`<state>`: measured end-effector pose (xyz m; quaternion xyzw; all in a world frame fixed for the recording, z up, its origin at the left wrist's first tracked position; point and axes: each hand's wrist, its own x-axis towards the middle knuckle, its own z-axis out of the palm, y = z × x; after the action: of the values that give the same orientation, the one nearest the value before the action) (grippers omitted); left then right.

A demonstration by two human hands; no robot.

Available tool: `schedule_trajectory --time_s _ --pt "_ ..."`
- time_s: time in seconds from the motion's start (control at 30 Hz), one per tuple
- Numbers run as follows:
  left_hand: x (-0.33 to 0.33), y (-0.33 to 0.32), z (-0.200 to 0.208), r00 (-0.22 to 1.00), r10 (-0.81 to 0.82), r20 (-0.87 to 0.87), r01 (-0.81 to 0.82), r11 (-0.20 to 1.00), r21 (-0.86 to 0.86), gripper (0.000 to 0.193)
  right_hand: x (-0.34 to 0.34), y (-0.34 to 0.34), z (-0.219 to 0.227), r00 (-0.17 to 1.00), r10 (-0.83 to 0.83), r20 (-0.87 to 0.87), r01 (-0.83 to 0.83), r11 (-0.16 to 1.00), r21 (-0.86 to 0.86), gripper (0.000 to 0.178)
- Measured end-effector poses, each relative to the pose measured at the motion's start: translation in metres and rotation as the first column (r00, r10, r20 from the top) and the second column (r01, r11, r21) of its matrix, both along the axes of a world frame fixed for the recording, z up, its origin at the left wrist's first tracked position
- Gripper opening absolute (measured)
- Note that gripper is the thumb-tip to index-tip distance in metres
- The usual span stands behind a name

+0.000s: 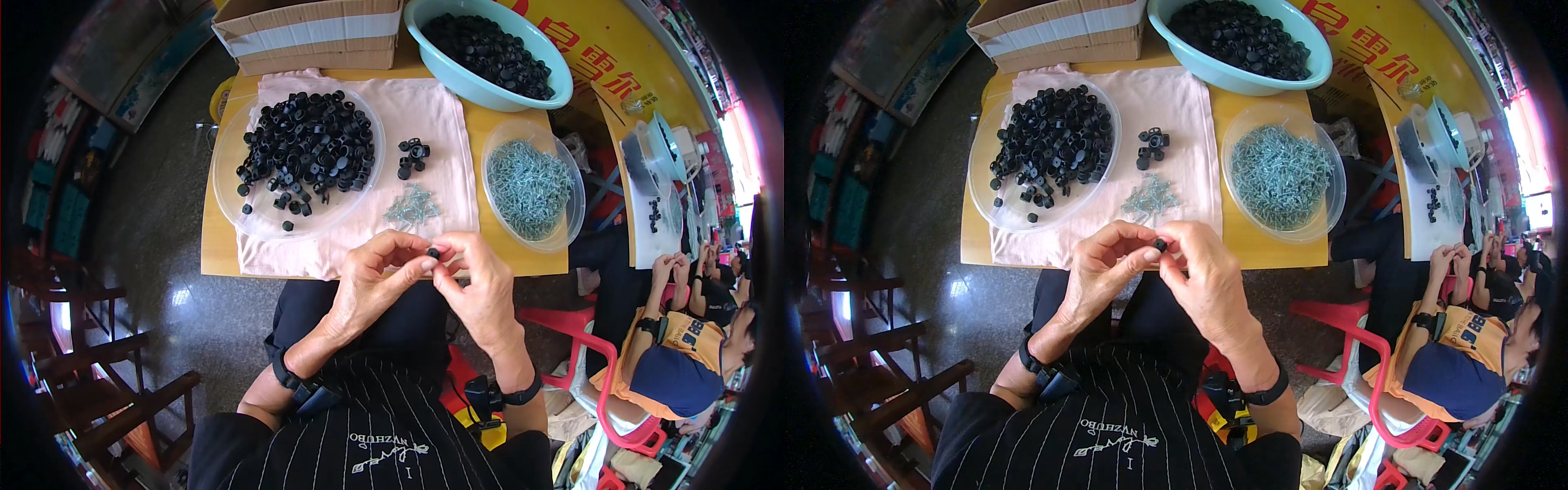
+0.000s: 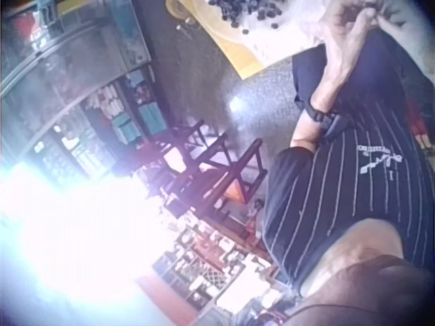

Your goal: Assembling small black plastic components by hand on a table.

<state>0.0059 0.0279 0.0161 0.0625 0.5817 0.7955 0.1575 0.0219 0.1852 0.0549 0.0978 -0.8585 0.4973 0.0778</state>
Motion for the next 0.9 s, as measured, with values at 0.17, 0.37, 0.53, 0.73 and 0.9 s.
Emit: schedule_trajectory --time_s 0.17,0.37,0.53,0.73,0.9 --pt "0.01 0.0 0.0 0.993 -0.018 -0.117 -0.002 0.985 -0.173 0.02 0.018 -0.001 -0.006 0.993 -0.023 -0.115 0.034 0.995 0.091 0.035" --pt "0.01 0.005 0.008 0.992 -0.088 0.089 0.099 0.988 -0.123 0.018 0.024 0.008 -0.013 0.993 -0.082 -0.089 0.074 0.993 -0.091 0.028" --pt "-0.003 0.007 0.01 0.993 -0.045 -0.106 -0.001 0.918 -0.396 0.014 0.021 0.019 -0.016 0.992 -0.11 -0.06 0.106 0.992 -0.061 0.024" --pt "-0.039 0.019 0.008 0.738 -0.227 -0.635 -0.352 0.674 -0.649 0.013 0.01 0.027 -0.024 0.988 -0.114 -0.107 0.142 0.937 0.318 0.017" --pt "-0.049 0.028 0.003 0.703 -0.296 -0.646 -0.421 0.559 -0.715 0.008 0.009 0.027 -0.027 0.989 -0.095 -0.117 0.133 0.917 0.376 0.016"
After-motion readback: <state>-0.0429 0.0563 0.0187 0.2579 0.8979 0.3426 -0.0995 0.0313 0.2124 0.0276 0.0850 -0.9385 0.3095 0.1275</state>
